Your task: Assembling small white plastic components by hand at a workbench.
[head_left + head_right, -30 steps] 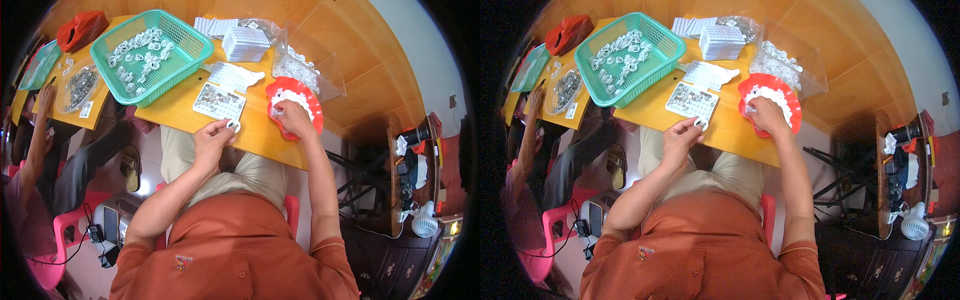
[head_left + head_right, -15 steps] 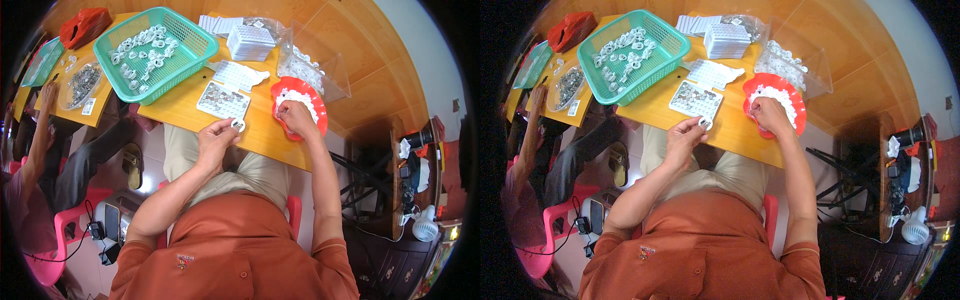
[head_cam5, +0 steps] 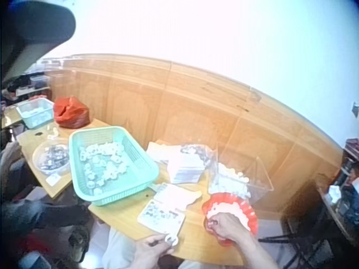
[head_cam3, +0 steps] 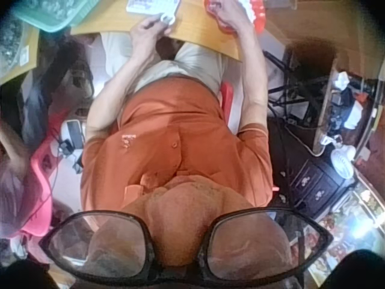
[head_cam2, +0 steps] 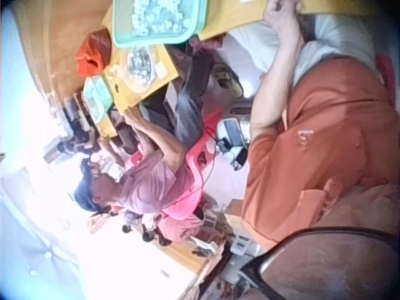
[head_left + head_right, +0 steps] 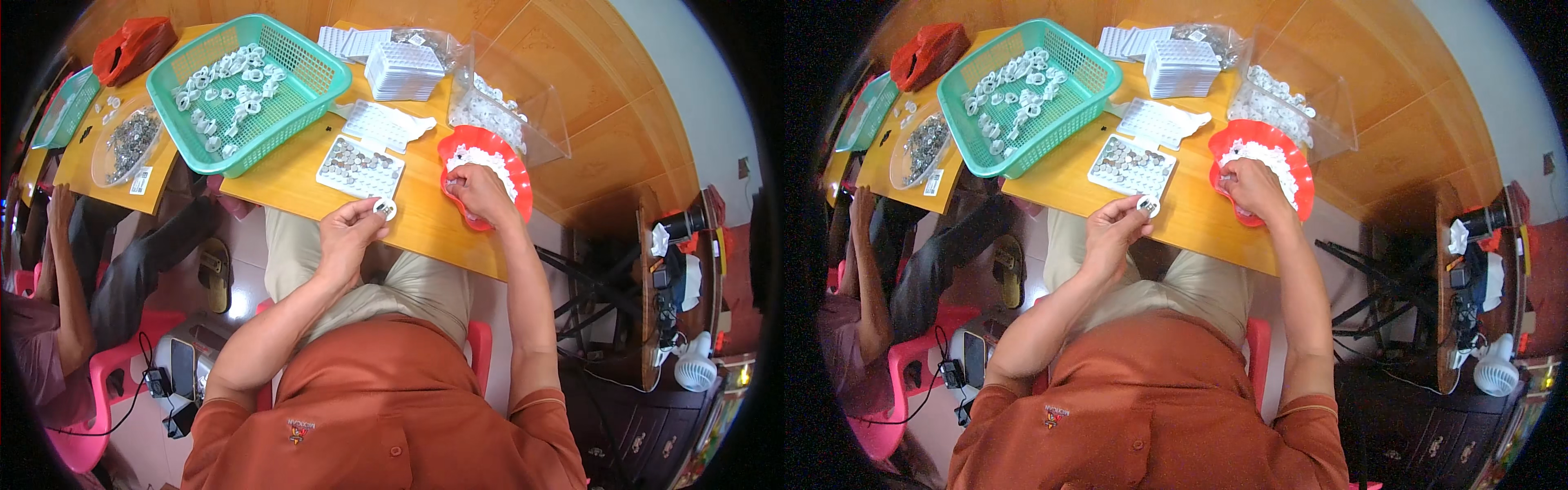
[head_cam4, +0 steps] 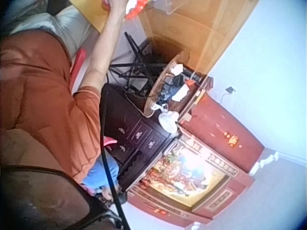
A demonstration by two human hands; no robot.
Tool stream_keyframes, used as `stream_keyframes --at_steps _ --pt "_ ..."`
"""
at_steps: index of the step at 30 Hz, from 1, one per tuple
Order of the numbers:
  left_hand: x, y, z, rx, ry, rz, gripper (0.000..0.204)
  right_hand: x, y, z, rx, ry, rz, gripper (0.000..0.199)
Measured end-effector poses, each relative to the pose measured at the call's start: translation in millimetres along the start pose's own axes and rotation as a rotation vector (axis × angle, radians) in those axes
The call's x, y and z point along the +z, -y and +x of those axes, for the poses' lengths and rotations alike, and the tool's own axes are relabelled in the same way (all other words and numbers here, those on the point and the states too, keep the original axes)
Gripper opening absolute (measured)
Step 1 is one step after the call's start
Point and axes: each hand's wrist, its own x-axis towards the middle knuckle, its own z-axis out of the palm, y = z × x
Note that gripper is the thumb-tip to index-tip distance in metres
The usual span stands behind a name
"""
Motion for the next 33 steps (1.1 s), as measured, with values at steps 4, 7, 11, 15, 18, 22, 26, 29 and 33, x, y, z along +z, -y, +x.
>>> stream_keyframes --at_steps 4,7,11,15,18,22,26,29,33 --pt "3.8 -1.9 -1.6 -0.011 -0.028 0.007 0.024 3.1 -7.0 2.8 -0.071 -0.015 0.002 0.013" --pt "3.6 -1.8 -2.0 -0.012 -0.034 0.015 0.023 4.0 -7.6 2.4 -0.063 0.0 0.038 0.014" --pt "1.0 2.0 0.3 -0.011 -0.028 0.002 0.023 2.2 -9.1 0.9 -0.051 0.002 0.03 0.014" --pt "-0.7 3.8 1.3 -0.006 0.0 0.012 0.03 0.8 -12.6 -0.8 -0.066 -0.01 0.032 0.016" --pt "-0.9 5.2 2.1 -0.006 -0.015 0.017 0.027 1.1 -8.5 -3.4 -0.083 -0.059 -0.015 0.019" --pt "-0.4 5.6 0.9 -0.005 -0.028 0.018 0.025 -2.5 -3.2 -0.8 -0.018 0.057 -0.099 0.024" --pt "-0.3 6.0 0.7 -0.001 -0.022 0.027 0.025 -1.9 -4.4 -0.2 -0.033 0.019 -0.08 0.019" --pt "-0.4 5.7 0.2 0.0 -0.018 0.03 0.025 -4.2 -6.1 -0.1 -0.015 0.03 -0.032 0.019" --pt "0.7 4.6 -0.8 0.003 -0.005 0.029 0.025 -1.7 -12.4 -2.8 -0.073 -0.134 0.048 0.018"
